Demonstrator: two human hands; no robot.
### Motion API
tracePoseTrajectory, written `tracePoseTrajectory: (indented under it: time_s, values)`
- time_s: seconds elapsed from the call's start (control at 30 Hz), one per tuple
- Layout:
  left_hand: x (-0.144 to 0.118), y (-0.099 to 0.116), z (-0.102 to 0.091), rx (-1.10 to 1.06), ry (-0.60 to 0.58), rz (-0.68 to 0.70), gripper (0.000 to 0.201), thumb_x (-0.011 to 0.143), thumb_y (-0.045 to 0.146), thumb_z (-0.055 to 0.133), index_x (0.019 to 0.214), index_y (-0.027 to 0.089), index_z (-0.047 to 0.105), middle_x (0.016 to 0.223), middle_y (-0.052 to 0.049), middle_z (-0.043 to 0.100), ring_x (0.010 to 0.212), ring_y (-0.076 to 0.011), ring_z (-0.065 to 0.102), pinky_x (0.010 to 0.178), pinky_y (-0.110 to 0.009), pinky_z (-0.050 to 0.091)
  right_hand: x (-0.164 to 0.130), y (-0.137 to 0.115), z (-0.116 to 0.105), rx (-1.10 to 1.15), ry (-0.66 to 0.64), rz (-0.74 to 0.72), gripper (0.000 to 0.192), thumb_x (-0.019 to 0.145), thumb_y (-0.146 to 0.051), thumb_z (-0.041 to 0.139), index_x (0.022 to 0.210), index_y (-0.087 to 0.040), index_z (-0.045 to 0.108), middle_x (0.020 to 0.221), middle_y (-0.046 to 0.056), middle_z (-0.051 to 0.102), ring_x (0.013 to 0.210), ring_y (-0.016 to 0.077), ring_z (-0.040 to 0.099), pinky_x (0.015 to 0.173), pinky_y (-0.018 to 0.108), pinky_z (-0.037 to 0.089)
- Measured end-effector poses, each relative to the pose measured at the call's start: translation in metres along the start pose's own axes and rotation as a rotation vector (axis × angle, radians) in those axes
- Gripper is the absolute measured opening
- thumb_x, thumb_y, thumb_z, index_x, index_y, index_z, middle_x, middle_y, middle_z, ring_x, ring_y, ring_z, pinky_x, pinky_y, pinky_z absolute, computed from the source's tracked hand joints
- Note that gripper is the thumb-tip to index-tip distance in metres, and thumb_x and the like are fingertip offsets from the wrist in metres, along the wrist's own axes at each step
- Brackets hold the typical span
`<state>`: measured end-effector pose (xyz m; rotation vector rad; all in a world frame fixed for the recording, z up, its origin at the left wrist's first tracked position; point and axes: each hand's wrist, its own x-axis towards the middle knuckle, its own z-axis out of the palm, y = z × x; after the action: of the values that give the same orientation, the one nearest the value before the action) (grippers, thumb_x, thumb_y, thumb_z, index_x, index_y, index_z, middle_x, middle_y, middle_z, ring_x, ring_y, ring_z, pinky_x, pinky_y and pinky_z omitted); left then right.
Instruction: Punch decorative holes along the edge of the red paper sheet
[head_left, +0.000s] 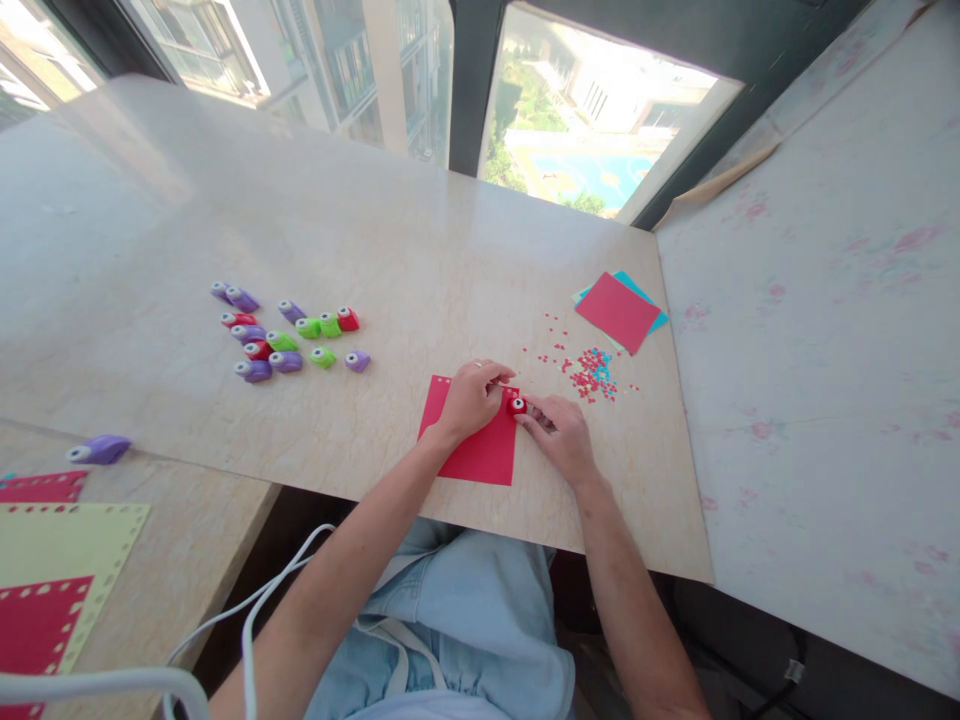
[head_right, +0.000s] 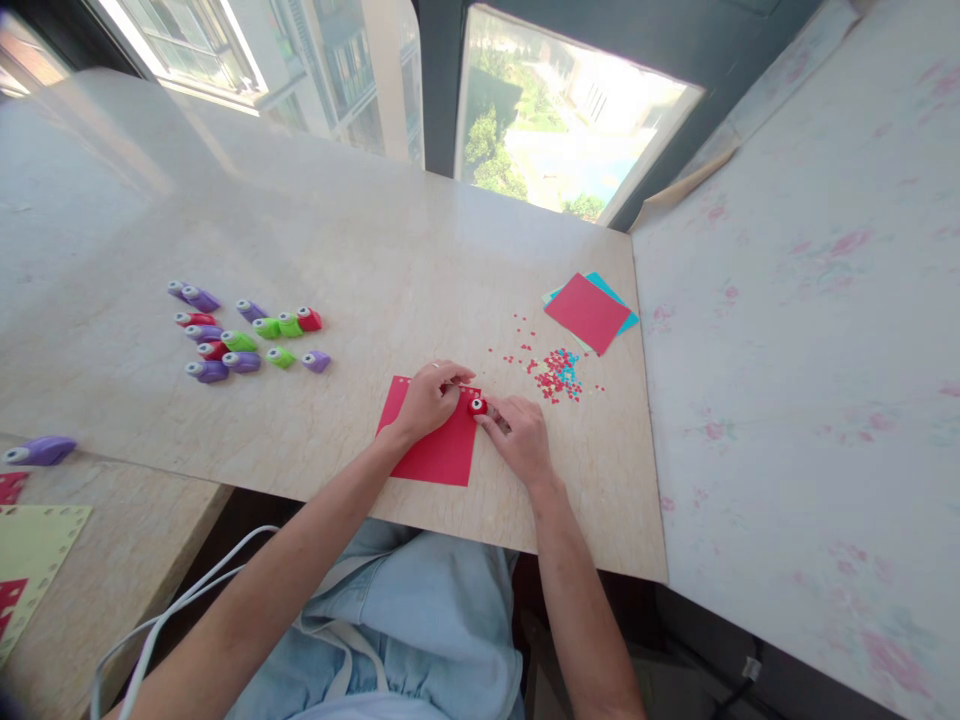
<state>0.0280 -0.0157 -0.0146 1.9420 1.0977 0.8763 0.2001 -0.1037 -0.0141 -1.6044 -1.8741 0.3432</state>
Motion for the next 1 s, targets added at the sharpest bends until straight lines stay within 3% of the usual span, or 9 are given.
tracePoseTrajectory:
  time_s: [0.5,0.63,0.77,1.0]
  values:
    - [0.000,0.002,-0.002,-0.011,-0.003,-0.041,0.036,0.076,-0.001,0.045,0.091,0.019,0.069,0.086,-0.002,0.070,0.085,-0.0110,0.061,0.081,-0.025,0.049,0.000,-0.009,-0.003,0.058,0.042,0.068,0.039,0.094,-0.054,0.059,0.111,-0.019,0.066,0.078,0.004,0.067,0.069,0.0191,0.060,0.077,0.037,0.045]
    - [0.000,0.002,-0.001,-0.029,0.007,-0.044,0.034,0.077,0.000,0.045,0.091,0.019,0.069,0.085,-0.001,0.070,0.084,-0.0109,0.061,0.082,-0.025,0.049,-0.001,-0.014,-0.002,0.108,0.077,0.169,0.034,0.092,-0.052,0.062,0.105,-0.020,0.064,0.079,0.004,0.067,0.069,0.0181,0.060,0.078,0.036,0.047]
    - [0.001,0.003,-0.001,-0.043,0.009,-0.040,0.033,0.077,0.001,0.045,0.089,0.019,0.070,0.082,-0.002,0.069,0.082,-0.0110,0.060,0.080,-0.025,0.048,0.000,-0.020,-0.004,0.228,0.143,0.330,0.030,0.091,-0.050,0.063,0.092,-0.020,0.063,0.080,0.005,0.065,0.071,0.0181,0.059,0.068,0.031,0.049]
    - [0.000,0.006,-0.004,-0.044,0.004,-0.034,0.034,0.074,0.000,0.047,0.090,0.019,0.070,0.083,-0.001,0.069,0.083,-0.0109,0.061,0.080,-0.025,0.048,0.009,-0.026,-0.008,0.237,0.066,0.392,0.031,0.090,-0.045,0.066,0.074,-0.019,0.061,0.070,0.001,0.061,0.066,0.0159,0.054,0.067,0.030,0.042]
